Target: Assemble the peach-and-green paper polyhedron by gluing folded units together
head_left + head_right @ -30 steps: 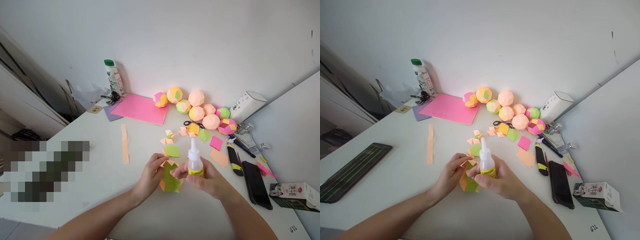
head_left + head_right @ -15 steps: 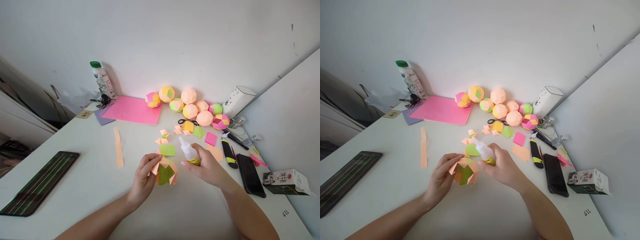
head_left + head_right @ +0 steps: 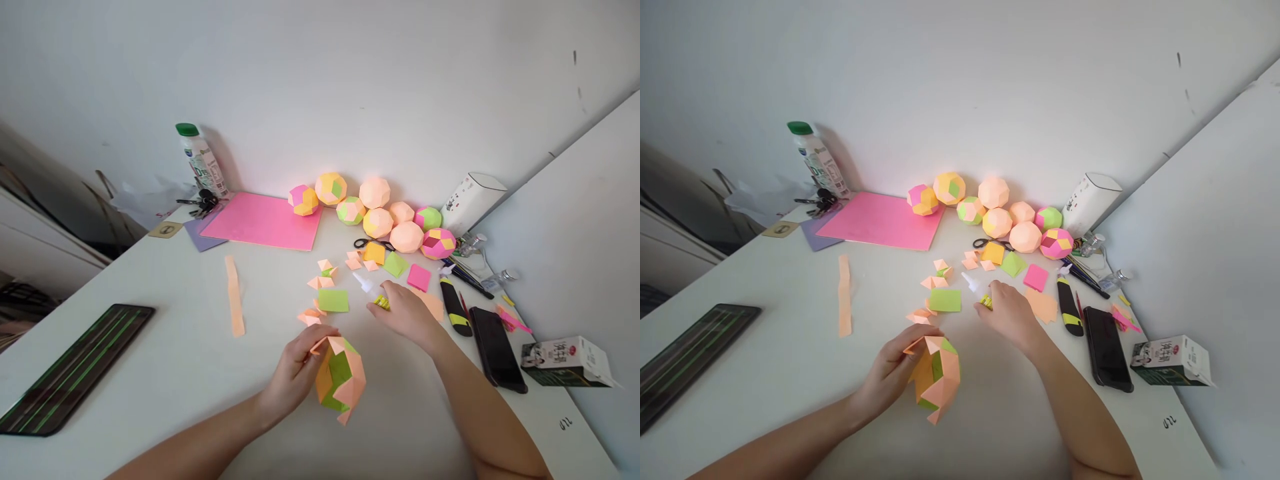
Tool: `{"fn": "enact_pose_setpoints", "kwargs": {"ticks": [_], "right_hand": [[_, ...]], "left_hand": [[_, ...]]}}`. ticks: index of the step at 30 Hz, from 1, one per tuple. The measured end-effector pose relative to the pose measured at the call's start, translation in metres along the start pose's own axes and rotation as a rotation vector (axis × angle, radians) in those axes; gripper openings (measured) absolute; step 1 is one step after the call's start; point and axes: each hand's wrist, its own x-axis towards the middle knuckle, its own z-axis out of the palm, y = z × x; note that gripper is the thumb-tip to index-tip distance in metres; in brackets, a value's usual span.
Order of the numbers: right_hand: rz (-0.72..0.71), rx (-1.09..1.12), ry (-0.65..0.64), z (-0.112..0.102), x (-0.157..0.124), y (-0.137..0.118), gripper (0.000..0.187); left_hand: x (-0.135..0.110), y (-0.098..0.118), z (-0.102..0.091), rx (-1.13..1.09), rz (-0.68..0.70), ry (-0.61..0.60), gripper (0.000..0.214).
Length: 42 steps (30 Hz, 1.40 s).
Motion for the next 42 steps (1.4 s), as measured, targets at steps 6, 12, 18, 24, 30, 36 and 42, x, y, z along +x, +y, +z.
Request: {"fn": "enact_pose_setpoints", "kwargs": {"ticks": [6, 12, 18, 24, 30, 36, 42], "right_hand": [[0.016, -0.173, -0.057, 0.018, 0.021, 0.006, 0.021], [-0.007, -0.268, -0.054, 0.020, 0.017, 0.006, 0.024], [-0.321, -0.120, 0.235, 0.021, 0.023, -0.013, 0.017], [-0.743, 0.142, 0.091, 0.040, 0.042, -0.055, 0.011], [-0.663, 0.126, 0.048, 0.056, 0.043, -0.057, 0.019], [-0.606, 0.357, 0.039, 0.056, 0.037, -0.052, 0.013], [-0.346, 0.907, 0.104, 0.020, 0.001, -0.034, 0.022]], "left_hand": [[-0.003, -0.005, 0.003, 0.094, 0.351, -0.096, 0.046], [-0.005, -0.006, 0.005, 0.259, 0.470, -0.056, 0.058], [-0.006, 0.000, 0.007, 0.239, 0.524, -0.120, 0.049], [-0.011, 0.002, 0.010, 0.280, 0.589, -0.209, 0.046], [-0.007, 0.000, 0.005, 0.331, 0.579, -0.057, 0.050], [-0.003, -0.004, 0.002, 0.353, 0.524, -0.008, 0.055], [-0.002, -0.003, -0.003, 0.261, 0.453, 0.106, 0.053]]}}
